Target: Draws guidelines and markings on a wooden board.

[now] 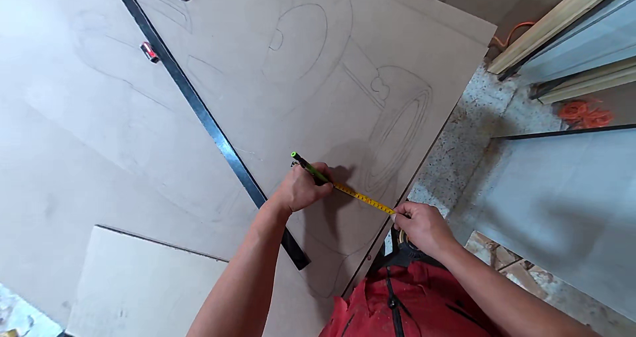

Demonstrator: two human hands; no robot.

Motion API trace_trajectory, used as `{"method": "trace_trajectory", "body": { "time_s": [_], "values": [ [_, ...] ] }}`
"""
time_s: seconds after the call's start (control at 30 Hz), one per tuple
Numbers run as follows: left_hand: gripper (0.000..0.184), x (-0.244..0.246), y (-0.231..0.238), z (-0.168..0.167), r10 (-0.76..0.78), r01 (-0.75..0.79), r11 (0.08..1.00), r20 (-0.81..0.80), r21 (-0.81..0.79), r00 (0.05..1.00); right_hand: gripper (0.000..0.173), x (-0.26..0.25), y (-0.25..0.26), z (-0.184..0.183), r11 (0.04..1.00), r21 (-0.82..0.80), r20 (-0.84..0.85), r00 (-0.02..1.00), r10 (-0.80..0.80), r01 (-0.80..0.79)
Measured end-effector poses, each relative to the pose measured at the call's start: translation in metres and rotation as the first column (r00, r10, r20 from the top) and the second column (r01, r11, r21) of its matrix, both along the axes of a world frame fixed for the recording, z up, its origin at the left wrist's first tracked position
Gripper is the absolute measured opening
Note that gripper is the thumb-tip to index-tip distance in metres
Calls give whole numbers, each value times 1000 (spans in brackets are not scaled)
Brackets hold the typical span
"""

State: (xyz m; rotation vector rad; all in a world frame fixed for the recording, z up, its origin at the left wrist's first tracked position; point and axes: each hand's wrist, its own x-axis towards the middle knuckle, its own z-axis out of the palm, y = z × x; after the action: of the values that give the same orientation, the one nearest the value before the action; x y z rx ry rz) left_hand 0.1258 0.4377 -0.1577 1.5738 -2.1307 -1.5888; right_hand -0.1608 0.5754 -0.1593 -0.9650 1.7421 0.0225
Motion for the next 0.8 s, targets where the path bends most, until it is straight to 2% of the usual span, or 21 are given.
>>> {"method": "trace_trajectory", "body": {
  "time_s": [0.37,0.8],
  "values": [
    [8,5,5,-4,13,-13,998,8,-67,1000,16,0,1,-2,1000,-13,5,1000,4,-3],
    [7,6,5,-4,1,2,997,38,-75,999,16,1,1,1,1000,-23,6,1000,0,0]
  ]
}}
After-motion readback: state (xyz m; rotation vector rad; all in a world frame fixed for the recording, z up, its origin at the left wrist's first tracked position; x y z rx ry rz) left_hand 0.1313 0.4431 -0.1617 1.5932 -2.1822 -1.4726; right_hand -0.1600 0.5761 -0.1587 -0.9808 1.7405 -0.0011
